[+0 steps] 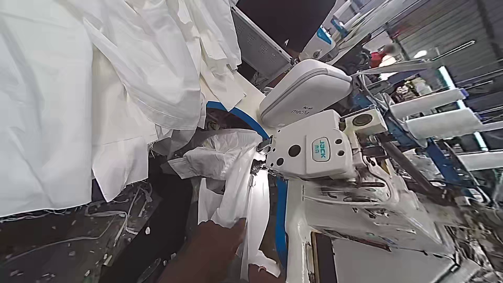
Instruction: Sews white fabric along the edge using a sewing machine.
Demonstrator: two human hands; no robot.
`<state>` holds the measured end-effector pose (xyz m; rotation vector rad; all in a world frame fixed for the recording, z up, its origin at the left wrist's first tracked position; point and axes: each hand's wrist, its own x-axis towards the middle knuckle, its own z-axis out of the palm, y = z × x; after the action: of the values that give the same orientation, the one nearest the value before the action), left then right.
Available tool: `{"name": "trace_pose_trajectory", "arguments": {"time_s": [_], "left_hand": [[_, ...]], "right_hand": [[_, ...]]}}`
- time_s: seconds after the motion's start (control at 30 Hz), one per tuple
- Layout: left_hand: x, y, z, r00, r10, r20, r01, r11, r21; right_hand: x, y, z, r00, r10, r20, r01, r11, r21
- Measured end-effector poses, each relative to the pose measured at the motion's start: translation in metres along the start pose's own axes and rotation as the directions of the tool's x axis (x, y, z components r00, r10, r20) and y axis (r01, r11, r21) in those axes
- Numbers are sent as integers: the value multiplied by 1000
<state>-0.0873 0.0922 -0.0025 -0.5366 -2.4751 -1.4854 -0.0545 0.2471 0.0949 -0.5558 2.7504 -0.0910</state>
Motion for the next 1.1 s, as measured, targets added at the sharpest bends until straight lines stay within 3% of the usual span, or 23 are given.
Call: {"name": "trace_pose_trajectory", "arguments": {"time_s": [0.1,0.23,0.3,0.4,0.5,0.63,0.77,0.87,0.97,1.03,1.1], "left_hand": [[4,-3,-7,997,-6,79,7,1000,-12],[5,-11,2,999,20,-39,-21,999,-39],[6,-13,-1,1000,10,-29,-12,998,-69],[10,-16,0,1000,-7,-5,7,997,-83],[13,-14,-6,999,-28,29,30,996,-84],[9,-9,-8,998,-37,47,39,998,-42],[8,-12,-5,1000,-11,30,13,998,-54],[8,-15,-5,998,8,59,-2,995,-100],[8,-15,5,994,60,-90,-63,998,-31],[8,-16,17,963,88,-253,-68,994,84],[8,-18,25,940,104,-324,-64,989,132]], "right_hand": [[4,-5,0,996,85,-12,-85,996,-31],[4,-8,2,998,69,14,-69,998,-5],[4,-9,5,995,95,19,-95,995,-17],[6,-8,6,988,121,-99,-125,991,-41],[7,-5,2,988,157,15,-156,986,-61],[8,4,5,989,60,-139,-68,996,-52],[14,0,5,985,82,-152,-92,994,-55],[16,1,9,970,32,-243,-40,999,-27],[20,2,16,941,13,-339,0,999,38],[19,4,19,917,23,-398,10,997,80],[16,5,22,884,51,-465,11,991,130]]}}
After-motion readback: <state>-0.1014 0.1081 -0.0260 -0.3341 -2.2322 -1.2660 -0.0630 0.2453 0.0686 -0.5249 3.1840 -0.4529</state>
